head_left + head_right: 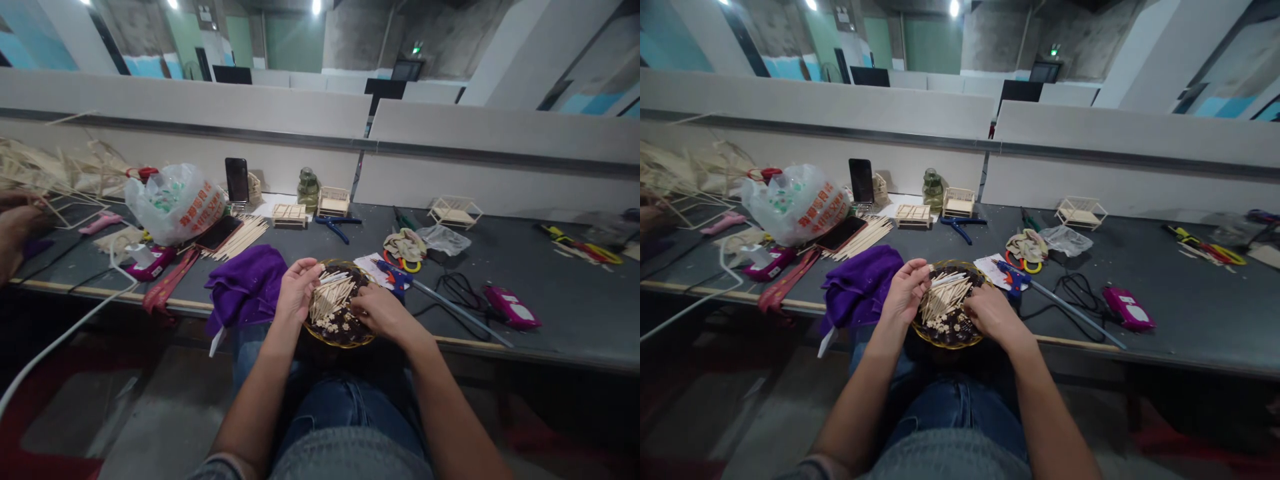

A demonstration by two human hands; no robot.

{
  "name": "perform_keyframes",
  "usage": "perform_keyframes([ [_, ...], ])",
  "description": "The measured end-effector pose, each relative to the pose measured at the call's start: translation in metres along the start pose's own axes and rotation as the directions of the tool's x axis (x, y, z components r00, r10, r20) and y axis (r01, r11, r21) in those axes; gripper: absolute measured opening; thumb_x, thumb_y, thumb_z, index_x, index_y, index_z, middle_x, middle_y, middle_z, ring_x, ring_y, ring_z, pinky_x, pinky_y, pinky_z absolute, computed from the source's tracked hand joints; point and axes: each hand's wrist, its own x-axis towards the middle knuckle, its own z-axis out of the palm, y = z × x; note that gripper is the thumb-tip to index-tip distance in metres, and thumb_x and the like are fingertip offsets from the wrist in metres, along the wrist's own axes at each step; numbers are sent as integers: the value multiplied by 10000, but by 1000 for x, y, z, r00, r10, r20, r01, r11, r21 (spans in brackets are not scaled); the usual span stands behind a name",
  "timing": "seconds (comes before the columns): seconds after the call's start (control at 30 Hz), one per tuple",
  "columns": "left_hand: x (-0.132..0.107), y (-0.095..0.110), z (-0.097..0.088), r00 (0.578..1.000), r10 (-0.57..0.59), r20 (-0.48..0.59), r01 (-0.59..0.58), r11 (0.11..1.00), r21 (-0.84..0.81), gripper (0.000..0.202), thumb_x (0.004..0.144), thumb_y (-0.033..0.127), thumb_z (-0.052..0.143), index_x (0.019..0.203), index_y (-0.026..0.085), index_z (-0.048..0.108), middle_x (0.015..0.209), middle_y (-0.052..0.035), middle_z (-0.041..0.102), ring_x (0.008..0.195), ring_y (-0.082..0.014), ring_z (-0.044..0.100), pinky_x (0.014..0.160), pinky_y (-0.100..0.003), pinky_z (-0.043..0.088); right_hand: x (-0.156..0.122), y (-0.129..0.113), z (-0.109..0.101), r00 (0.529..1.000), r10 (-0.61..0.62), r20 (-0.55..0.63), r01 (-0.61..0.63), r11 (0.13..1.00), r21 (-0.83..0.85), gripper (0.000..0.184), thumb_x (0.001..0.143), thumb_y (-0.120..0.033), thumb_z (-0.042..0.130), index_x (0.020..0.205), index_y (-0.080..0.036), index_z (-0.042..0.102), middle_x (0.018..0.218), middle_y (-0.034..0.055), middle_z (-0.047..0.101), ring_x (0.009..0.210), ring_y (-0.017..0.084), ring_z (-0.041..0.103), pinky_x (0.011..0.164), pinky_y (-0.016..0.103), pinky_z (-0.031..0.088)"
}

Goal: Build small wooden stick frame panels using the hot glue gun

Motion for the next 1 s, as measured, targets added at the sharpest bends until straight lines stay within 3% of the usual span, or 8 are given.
perform_keyframes([
  [0.13, 0, 0, -1, 1000, -2, 7, 2, 1000, 0, 388, 504, 167, 903, 808, 129, 666, 659, 36, 643, 518, -33, 548, 536, -153, 434, 4, -2, 1, 1000, -1, 16, 1, 1000, -4, 108, 845, -202, 614, 834, -209, 721, 912, 71, 663, 920, 214, 531, 749, 301, 335],
  [0.37, 1, 0, -2, 1000, -12, 16, 12, 1000, 4, 387, 507, 168, 903, 812, 129, 669, 668, 34, 647, 523, -33, 548, 540, -156, 438, 4, 2, 3, 997, 19, -78, -15, 998, 57, 154, 883, -194, 544, 800, -173, 673, 850, 65, 667, 854, 191, 548, 747, 285, 364],
  [0.5, 0, 0, 0, 1000, -17, 12, 17, 1000, 9, 397, 492, 176, 909, 804, 128, 670, 638, 34, 638, 523, -41, 551, 541, -165, 441, 3, 3, 1, 965, 100, -240, -44, 972, 229, 149, 897, -206, 528, 825, -170, 654, 830, 55, 661, 824, 178, 564, 754, 279, 392],
  [0.6, 0, 0, 1, 1000, -22, 5, 22, 1000, 11, 404, 479, 183, 914, 796, 128, 671, 640, 29, 646, 517, -42, 551, 537, -167, 442, 6, 1, 1, 901, 182, -394, 20, 890, 456, 121, 885, -226, 550, 836, -181, 651, 832, 40, 658, 814, 169, 579, 757, 276, 417],
  [0.73, -1, 1, 2, 999, -31, 9, 31, 999, 15, 414, 460, 181, 922, 784, 124, 671, 659, 17, 661, 538, -53, 573, 530, -164, 442, 12, -7, 3, 842, 289, -455, 105, 740, 664, 90, 858, -261, 592, 866, -195, 652, 814, 17, 652, 746, 153, 576, 683, 262, 433],
  [0.9, -3, 1, 3, 999, -30, 33, 28, 998, 49, 395, 482, 186, 918, 787, 129, 673, 640, 22, 650, 530, -52, 564, 524, -162, 440, 14, -16, -5, 806, 361, -468, 224, 547, 807, 122, 837, -315, 644, 856, -202, 602, 765, -6, 608, 681, 134, 545, 613, 247, 420],
  [1.0, -4, 1, 3, 999, -34, 43, 31, 998, 62, 392, 482, 192, 920, 779, 130, 673, 635, 24, 648, 518, -49, 552, 513, -163, 433, 11, -13, -11, 817, 344, -462, 248, 514, 821, 146, 835, -330, 650, 857, -208, 574, 779, -11, 598, 686, 130, 539, 619, 244, 422],
])
